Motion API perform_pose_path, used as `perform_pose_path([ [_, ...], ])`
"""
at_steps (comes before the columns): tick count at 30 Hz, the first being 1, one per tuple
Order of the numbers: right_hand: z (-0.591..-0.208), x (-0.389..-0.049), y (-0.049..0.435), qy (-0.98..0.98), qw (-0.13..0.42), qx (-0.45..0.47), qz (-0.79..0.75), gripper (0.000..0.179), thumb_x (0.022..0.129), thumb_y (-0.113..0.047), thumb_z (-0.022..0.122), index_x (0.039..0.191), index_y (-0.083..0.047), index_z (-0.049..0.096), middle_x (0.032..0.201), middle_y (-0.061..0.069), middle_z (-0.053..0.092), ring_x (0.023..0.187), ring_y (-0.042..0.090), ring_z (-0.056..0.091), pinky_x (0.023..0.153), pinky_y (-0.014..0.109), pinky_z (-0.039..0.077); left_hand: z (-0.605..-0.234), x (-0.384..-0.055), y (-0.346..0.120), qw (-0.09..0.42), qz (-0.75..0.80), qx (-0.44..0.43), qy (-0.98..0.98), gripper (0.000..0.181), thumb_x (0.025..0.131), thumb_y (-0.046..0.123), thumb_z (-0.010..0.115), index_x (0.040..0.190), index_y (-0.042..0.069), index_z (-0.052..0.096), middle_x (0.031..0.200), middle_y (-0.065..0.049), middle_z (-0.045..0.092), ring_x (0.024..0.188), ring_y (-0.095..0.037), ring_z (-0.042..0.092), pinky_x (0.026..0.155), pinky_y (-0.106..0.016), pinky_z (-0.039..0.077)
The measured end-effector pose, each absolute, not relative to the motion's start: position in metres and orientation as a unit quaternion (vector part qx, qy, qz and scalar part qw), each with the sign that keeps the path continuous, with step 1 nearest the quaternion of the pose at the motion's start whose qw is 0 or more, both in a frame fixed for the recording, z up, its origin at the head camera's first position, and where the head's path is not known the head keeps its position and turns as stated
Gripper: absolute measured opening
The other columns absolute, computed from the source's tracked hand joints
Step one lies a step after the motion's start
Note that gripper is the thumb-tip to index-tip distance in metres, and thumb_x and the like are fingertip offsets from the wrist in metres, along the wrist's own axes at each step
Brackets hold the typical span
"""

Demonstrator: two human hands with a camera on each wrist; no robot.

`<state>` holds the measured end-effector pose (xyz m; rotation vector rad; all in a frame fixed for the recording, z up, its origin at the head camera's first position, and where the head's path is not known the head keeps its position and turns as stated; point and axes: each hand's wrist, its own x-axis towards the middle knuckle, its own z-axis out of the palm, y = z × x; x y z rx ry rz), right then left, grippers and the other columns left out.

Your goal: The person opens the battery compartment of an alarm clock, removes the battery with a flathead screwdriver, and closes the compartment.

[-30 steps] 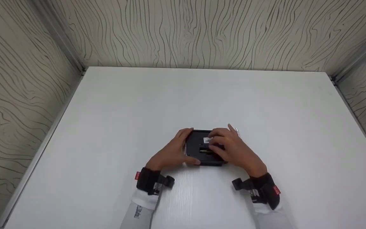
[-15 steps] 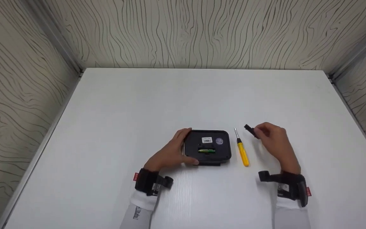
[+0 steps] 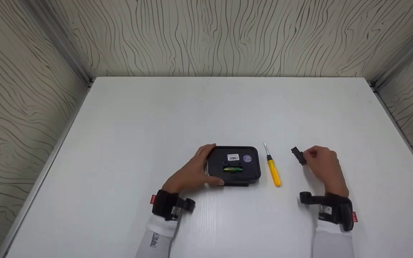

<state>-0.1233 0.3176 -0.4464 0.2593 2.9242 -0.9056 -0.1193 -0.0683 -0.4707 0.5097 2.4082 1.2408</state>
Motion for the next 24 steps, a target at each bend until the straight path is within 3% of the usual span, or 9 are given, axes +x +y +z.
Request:
perform_pose_path([
  [7, -0.4433, -0.1196, 0.3159, 0.948, 0.05, 0.104, -0.298, 0.033, 0.097, -0.023, 0.052, 0.116, 0.002, 0.064, 0.105, 0.021, 0.066, 0.086, 0.027, 0.057, 0.066, 0.027, 0.042, -0.4698, -0.1182, -0.0691, 0.192, 0.441, 0.173, 0.86, 0.116, 0.066, 0.051, 0.085, 0.156, 0.031, 0.014, 0.16, 0.012, 0.017, 0.145, -0.015, 0.028, 0.115, -0.046, 0.033],
  [14, -0.4438, -0.1205, 0.3159, 0.948, 0.061, 0.068, -0.306, 0.028, 0.094, -0.012, 0.056, 0.119, -0.004, 0.065, 0.108, 0.018, 0.065, 0.089, 0.027, 0.058, 0.067, 0.027, 0.045, -0.4701, -0.1177, -0.0692, 0.191, 0.444, 0.173, 0.858, 0.116, 0.066, 0.051, 0.085, 0.156, 0.031, 0.014, 0.16, 0.011, 0.017, 0.146, -0.017, 0.027, 0.115, -0.048, 0.033],
  [24, -0.4477, -0.1188, 0.3214, 0.951, 0.052, 0.086, -0.291, 0.024, 0.091, -0.014, 0.063, 0.11, -0.001, 0.07, 0.101, 0.02, 0.067, 0.083, 0.027, 0.055, 0.064, 0.028, 0.042, -0.4696, -0.1182, -0.0686, 0.196, 0.439, 0.168, 0.86, 0.117, 0.065, 0.053, 0.085, 0.156, 0.031, 0.014, 0.161, 0.011, 0.017, 0.147, -0.016, 0.026, 0.116, -0.045, 0.031],
])
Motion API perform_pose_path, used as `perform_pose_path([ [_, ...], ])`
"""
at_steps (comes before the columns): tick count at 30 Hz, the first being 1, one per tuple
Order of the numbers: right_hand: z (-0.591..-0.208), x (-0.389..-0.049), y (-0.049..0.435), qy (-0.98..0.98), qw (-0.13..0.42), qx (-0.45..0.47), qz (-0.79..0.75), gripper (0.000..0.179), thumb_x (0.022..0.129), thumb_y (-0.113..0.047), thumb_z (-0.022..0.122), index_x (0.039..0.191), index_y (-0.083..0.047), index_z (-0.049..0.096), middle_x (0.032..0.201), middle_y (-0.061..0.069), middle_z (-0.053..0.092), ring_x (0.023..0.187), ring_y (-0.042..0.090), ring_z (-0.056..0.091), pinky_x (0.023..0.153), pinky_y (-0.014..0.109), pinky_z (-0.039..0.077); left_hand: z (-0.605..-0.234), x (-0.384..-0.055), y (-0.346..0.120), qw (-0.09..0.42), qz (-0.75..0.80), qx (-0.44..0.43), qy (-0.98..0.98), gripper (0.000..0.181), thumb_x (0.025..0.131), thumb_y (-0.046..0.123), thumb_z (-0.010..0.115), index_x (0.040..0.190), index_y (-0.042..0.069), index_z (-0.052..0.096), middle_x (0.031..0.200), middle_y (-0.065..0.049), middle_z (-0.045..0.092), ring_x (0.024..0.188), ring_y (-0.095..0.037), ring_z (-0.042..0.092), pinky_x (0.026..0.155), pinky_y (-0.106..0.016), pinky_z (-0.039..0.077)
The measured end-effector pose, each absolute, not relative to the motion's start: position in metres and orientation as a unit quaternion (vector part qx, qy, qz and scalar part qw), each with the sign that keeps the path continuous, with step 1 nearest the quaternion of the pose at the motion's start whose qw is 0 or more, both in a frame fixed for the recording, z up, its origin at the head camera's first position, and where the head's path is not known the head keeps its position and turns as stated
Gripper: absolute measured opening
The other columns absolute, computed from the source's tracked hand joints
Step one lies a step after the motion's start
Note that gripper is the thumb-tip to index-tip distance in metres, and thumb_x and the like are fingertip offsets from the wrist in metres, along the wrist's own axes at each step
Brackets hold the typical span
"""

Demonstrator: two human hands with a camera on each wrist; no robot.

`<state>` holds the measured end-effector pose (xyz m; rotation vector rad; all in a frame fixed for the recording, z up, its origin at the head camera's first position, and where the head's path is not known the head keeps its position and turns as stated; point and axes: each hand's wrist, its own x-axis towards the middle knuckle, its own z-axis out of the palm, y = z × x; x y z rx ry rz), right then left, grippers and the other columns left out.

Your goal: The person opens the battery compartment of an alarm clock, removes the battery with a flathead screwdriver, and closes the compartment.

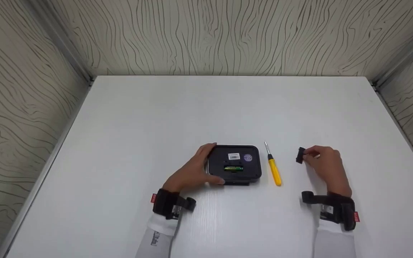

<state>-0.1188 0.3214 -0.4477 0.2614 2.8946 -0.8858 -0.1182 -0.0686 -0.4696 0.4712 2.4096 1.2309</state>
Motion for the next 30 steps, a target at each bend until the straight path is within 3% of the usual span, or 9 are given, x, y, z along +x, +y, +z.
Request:
perform_pose_path([
  [8, -0.449, -0.1193, 0.3186, 0.954, 0.036, 0.102, -0.28, 0.026, 0.091, -0.025, 0.067, 0.1, -0.001, 0.072, 0.084, 0.014, 0.067, 0.074, 0.024, 0.053, 0.06, 0.028, 0.041, -0.4712, -0.1196, -0.0685, 0.194, 0.45, 0.176, 0.854, 0.117, 0.066, 0.051, 0.086, 0.156, 0.028, 0.016, 0.161, 0.009, 0.018, 0.148, -0.016, 0.023, 0.117, -0.045, 0.029],
  [13, -0.4455, -0.1203, 0.3191, 0.953, 0.057, 0.063, -0.292, 0.027, 0.094, -0.009, 0.055, 0.117, -0.005, 0.068, 0.114, 0.021, 0.059, 0.088, 0.028, 0.056, 0.067, 0.028, 0.046, -0.4714, -0.1202, -0.0686, 0.195, 0.453, 0.177, 0.852, 0.117, 0.065, 0.05, 0.086, 0.156, 0.028, 0.016, 0.16, 0.01, 0.019, 0.147, -0.015, 0.023, 0.117, -0.045, 0.029],
  [16, -0.4461, -0.1205, 0.3195, 0.953, 0.082, 0.038, -0.288, 0.032, 0.093, -0.001, 0.052, 0.121, -0.007, 0.068, 0.121, 0.022, 0.057, 0.094, 0.03, 0.055, 0.072, 0.029, 0.047, -0.4716, -0.1203, -0.0688, 0.198, 0.456, 0.176, 0.85, 0.117, 0.065, 0.05, 0.087, 0.156, 0.029, 0.016, 0.16, 0.011, 0.018, 0.147, -0.014, 0.023, 0.117, -0.045, 0.029],
  [22, -0.4485, -0.1184, 0.3194, 0.958, 0.072, 0.056, -0.274, 0.02, 0.092, -0.015, 0.063, 0.108, -0.005, 0.072, 0.097, 0.016, 0.067, 0.082, 0.025, 0.054, 0.066, 0.028, 0.043, -0.4723, -0.1205, -0.0686, 0.197, 0.456, 0.177, 0.849, 0.117, 0.065, 0.05, 0.087, 0.156, 0.029, 0.016, 0.16, 0.011, 0.018, 0.148, -0.015, 0.021, 0.118, -0.045, 0.028],
  [26, -0.449, -0.1174, 0.3192, 0.961, 0.067, 0.082, -0.254, 0.023, 0.09, -0.026, 0.067, 0.094, -0.005, 0.074, 0.08, 0.01, 0.066, 0.076, 0.024, 0.051, 0.062, 0.029, 0.038, -0.4731, -0.1201, -0.069, 0.196, 0.453, 0.175, 0.852, 0.118, 0.065, 0.051, 0.086, 0.156, 0.029, 0.015, 0.161, 0.011, 0.018, 0.149, -0.015, 0.02, 0.118, -0.046, 0.027],
  [28, -0.4482, -0.1182, 0.3185, 0.961, 0.071, 0.091, -0.253, 0.025, 0.09, -0.03, 0.067, 0.094, -0.005, 0.073, 0.08, 0.01, 0.065, 0.076, 0.024, 0.051, 0.061, 0.029, 0.038, -0.473, -0.1198, -0.069, 0.196, 0.452, 0.175, 0.853, 0.118, 0.065, 0.052, 0.086, 0.156, 0.03, 0.015, 0.16, 0.011, 0.018, 0.149, -0.015, 0.021, 0.118, -0.046, 0.028],
  [30, -0.4472, -0.1197, 0.3174, 0.959, 0.073, 0.09, -0.261, 0.027, 0.09, -0.029, 0.068, 0.103, -0.005, 0.07, 0.091, 0.013, 0.065, 0.08, 0.025, 0.052, 0.062, 0.028, 0.04, -0.4726, -0.1197, -0.069, 0.196, 0.452, 0.174, 0.852, 0.117, 0.065, 0.052, 0.086, 0.156, 0.03, 0.016, 0.16, 0.011, 0.018, 0.148, -0.015, 0.022, 0.117, -0.047, 0.029],
])
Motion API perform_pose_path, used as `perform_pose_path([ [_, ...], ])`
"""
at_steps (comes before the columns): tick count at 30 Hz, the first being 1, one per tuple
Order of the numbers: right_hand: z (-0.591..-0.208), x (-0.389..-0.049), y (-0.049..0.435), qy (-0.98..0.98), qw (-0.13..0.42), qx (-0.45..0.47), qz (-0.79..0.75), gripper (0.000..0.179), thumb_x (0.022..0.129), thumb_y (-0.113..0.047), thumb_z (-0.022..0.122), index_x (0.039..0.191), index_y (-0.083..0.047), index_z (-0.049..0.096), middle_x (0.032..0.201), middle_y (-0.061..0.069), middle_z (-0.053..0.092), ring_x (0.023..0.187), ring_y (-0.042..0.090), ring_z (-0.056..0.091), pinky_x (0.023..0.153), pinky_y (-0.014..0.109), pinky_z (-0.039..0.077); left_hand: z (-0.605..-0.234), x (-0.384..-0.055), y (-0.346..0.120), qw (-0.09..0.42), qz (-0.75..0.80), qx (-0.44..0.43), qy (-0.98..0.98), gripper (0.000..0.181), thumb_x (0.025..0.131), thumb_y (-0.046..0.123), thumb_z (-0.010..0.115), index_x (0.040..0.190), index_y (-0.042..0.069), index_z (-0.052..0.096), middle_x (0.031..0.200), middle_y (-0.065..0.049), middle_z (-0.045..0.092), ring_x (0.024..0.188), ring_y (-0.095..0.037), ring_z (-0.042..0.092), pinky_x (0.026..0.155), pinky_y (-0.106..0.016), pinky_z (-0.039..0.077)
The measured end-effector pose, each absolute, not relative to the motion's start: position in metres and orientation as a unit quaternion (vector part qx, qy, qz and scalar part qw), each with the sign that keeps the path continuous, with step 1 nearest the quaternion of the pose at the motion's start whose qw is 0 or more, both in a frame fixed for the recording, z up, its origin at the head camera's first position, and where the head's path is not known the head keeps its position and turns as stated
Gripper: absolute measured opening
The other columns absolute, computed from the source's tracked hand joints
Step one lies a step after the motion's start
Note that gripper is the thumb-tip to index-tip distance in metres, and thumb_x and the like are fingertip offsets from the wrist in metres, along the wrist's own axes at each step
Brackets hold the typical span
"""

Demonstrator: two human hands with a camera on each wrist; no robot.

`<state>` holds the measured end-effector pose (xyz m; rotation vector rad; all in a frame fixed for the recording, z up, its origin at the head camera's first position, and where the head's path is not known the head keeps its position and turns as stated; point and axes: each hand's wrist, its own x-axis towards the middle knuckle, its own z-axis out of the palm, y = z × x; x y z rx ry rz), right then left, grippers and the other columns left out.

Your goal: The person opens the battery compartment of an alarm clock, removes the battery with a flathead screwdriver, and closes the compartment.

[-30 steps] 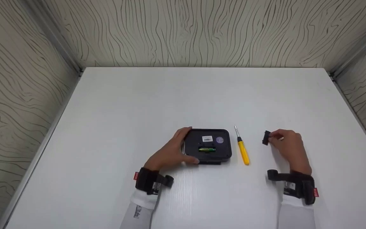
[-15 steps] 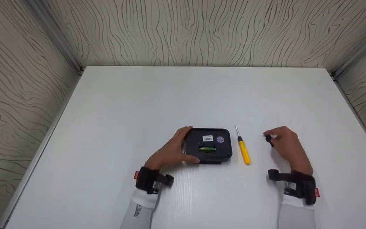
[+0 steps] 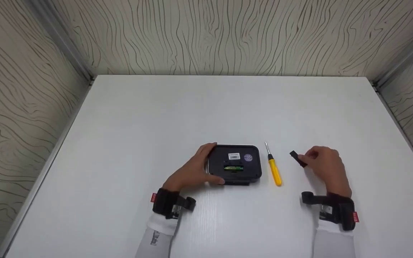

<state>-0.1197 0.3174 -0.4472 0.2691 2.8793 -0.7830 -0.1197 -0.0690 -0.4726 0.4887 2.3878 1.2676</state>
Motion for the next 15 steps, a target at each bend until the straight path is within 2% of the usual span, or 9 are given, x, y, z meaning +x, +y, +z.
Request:
perform_pose_path([
  [5, -0.4468, -0.1237, 0.3124, 0.956, 0.085, 0.046, -0.277, 0.032, 0.091, -0.015, 0.066, 0.121, -0.005, 0.062, 0.112, 0.019, 0.061, 0.085, 0.026, 0.054, 0.066, 0.027, 0.047, -0.4709, -0.1198, -0.0694, 0.194, 0.454, 0.177, 0.851, 0.117, 0.065, 0.052, 0.086, 0.156, 0.03, 0.016, 0.16, 0.012, 0.019, 0.147, -0.015, 0.024, 0.117, -0.046, 0.029],
  [11, -0.449, -0.1243, 0.3143, 0.96, 0.088, 0.029, -0.266, 0.03, 0.092, -0.011, 0.058, 0.12, -0.004, 0.061, 0.104, 0.022, 0.066, 0.087, 0.029, 0.058, 0.071, 0.032, 0.048, -0.4704, -0.1199, -0.0691, 0.193, 0.453, 0.179, 0.852, 0.116, 0.066, 0.051, 0.086, 0.156, 0.029, 0.017, 0.16, 0.01, 0.019, 0.147, -0.016, 0.024, 0.117, -0.046, 0.03],
  [15, -0.4502, -0.1238, 0.3178, 0.961, 0.081, 0.031, -0.263, 0.027, 0.092, -0.011, 0.054, 0.117, -0.002, 0.061, 0.098, 0.023, 0.067, 0.082, 0.028, 0.058, 0.069, 0.032, 0.046, -0.4694, -0.1195, -0.0691, 0.195, 0.45, 0.179, 0.853, 0.116, 0.066, 0.051, 0.086, 0.156, 0.029, 0.016, 0.16, 0.009, 0.019, 0.147, -0.016, 0.023, 0.117, -0.046, 0.029],
])
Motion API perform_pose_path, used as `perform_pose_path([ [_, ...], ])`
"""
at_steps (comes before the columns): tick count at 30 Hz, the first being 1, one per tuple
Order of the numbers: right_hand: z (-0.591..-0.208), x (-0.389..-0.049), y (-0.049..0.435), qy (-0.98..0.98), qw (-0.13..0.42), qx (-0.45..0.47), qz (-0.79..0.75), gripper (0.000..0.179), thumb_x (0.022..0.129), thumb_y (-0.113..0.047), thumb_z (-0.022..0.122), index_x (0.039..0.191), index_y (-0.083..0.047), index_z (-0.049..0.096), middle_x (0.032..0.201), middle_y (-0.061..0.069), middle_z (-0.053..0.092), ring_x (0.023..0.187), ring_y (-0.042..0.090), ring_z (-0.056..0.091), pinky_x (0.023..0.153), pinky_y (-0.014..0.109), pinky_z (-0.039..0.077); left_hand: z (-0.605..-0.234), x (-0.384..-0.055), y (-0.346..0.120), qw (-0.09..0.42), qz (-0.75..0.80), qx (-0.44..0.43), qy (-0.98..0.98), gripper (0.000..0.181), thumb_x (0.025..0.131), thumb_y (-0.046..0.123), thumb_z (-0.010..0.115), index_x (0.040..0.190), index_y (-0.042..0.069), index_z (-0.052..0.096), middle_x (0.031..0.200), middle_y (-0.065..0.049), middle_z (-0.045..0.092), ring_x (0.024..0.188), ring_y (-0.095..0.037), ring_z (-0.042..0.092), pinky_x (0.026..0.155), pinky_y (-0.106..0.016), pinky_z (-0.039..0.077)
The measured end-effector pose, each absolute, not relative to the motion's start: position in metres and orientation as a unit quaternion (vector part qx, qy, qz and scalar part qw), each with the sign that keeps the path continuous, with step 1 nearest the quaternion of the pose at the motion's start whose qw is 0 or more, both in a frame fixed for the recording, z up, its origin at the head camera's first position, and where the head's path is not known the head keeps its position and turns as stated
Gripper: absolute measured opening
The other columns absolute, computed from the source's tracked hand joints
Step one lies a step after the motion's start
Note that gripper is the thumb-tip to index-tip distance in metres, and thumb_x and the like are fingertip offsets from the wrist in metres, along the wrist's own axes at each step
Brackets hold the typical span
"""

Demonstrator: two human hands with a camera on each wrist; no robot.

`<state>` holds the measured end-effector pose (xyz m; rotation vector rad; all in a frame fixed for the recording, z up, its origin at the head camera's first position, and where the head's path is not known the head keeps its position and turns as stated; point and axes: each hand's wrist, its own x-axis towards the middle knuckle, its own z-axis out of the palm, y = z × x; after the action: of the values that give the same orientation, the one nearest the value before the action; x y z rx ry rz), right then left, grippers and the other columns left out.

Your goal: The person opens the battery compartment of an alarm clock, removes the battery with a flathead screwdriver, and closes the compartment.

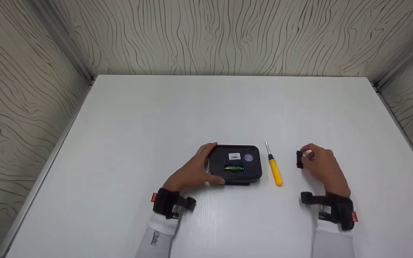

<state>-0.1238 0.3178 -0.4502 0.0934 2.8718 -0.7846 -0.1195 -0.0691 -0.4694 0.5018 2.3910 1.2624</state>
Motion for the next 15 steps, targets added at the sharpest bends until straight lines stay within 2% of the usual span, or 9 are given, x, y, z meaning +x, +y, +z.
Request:
perform_pose_path([
  [6, -0.4475, -0.1226, 0.319, 0.96, 0.099, 0.028, -0.26, 0.026, 0.093, -0.014, 0.059, 0.114, 0.002, 0.065, 0.1, 0.021, 0.067, 0.087, 0.029, 0.057, 0.073, 0.034, 0.048, -0.4693, -0.1199, -0.0692, 0.196, 0.451, 0.18, 0.852, 0.116, 0.066, 0.052, 0.086, 0.156, 0.029, 0.016, 0.16, 0.009, 0.019, 0.148, -0.016, 0.023, 0.117, -0.046, 0.029],
  [9, -0.4458, -0.1219, 0.3196, 0.957, 0.115, 0.032, -0.264, 0.028, 0.091, -0.014, 0.063, 0.114, 0.001, 0.066, 0.101, 0.02, 0.067, 0.088, 0.028, 0.057, 0.07, 0.031, 0.048, -0.4695, -0.1201, -0.0696, 0.197, 0.454, 0.181, 0.85, 0.116, 0.066, 0.051, 0.086, 0.156, 0.029, 0.016, 0.16, 0.009, 0.019, 0.147, -0.015, 0.023, 0.117, -0.046, 0.029],
  [15, -0.4465, -0.1202, 0.3192, 0.956, 0.123, 0.064, -0.258, 0.026, 0.092, -0.026, 0.065, 0.101, -0.002, 0.07, 0.089, 0.014, 0.066, 0.08, 0.024, 0.053, 0.064, 0.028, 0.042, -0.4698, -0.1199, -0.0697, 0.195, 0.454, 0.183, 0.85, 0.117, 0.065, 0.053, 0.085, 0.156, 0.028, 0.016, 0.161, 0.008, 0.018, 0.148, -0.016, 0.023, 0.117, -0.046, 0.029],
])
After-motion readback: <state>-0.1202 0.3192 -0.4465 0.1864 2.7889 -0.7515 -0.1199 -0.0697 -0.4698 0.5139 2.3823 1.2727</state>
